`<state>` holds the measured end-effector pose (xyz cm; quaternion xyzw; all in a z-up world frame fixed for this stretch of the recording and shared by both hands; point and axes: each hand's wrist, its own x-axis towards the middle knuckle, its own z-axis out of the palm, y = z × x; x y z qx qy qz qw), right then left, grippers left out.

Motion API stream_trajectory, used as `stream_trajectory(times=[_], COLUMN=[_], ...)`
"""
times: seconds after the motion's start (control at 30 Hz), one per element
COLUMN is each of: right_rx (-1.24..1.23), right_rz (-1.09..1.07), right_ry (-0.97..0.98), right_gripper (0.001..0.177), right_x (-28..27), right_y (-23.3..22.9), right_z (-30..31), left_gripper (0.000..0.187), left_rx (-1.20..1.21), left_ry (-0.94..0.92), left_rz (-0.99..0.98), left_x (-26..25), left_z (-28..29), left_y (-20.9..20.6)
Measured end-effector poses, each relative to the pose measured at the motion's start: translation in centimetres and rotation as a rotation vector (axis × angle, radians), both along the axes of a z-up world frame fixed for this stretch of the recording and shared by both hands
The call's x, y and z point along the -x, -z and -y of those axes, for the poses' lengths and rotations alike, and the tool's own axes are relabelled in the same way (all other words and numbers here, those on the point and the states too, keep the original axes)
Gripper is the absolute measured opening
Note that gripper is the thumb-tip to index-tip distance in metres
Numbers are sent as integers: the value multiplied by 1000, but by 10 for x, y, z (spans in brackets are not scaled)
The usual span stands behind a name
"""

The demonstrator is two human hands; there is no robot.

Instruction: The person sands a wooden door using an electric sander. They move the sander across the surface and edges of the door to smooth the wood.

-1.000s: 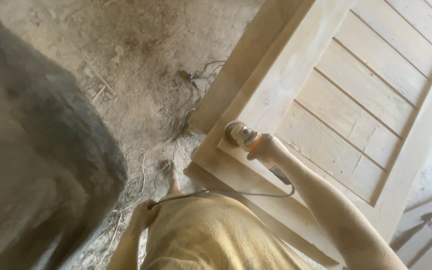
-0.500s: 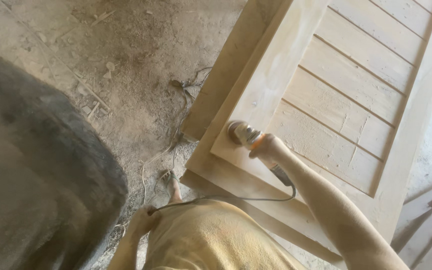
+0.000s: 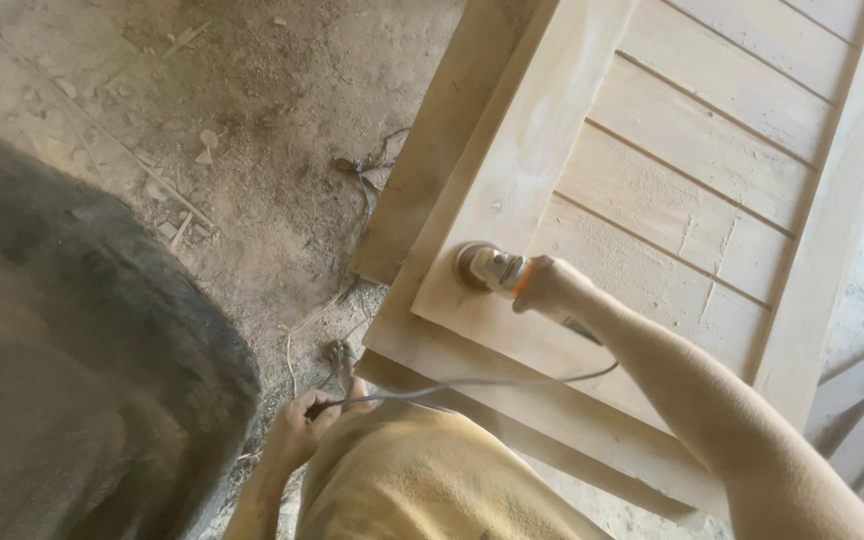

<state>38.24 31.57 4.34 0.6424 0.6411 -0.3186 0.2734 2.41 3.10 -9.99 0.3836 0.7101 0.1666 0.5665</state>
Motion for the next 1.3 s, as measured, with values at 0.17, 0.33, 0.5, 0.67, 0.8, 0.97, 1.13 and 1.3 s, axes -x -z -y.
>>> stream_trajectory(times=[0.17, 0.33, 0.5, 0.67, 0.8, 0.97, 1.13, 1.3], right_rx=[-32, -45, -2, -48, -121, -118, -109, 29], right_rz=[15, 42, 5, -12, -23, -123, -37, 81], right_ry=[-25, -74, 128, 225, 224, 337, 79, -100], right_gripper=[59, 59, 64, 66, 60, 55, 56, 49], right_x=[-16, -30, -43, -56, -77, -104, -85, -43], right_y=[17, 36, 33, 40, 54, 87, 97, 53], right_z=[-33, -78, -111, -149, -190, -193, -112, 9], left_gripper=[19, 20, 20, 18, 16, 15, 16, 17], left_rx=[-116, -161, -169, -164, -164, -283, -385, -411], left_ry=[-53, -96, -29, -50, 61, 13, -3, 100], left_rz=[45, 76, 79, 65, -18, 99, 156, 199], left_x=[-17, -20, -22, -34, -39, -32, -18, -11], left_z=[-10, -6, -7, -14, -24, -26, -34, -50], left_y=[-28, -44, -39, -63, -80, -98, -111, -122])
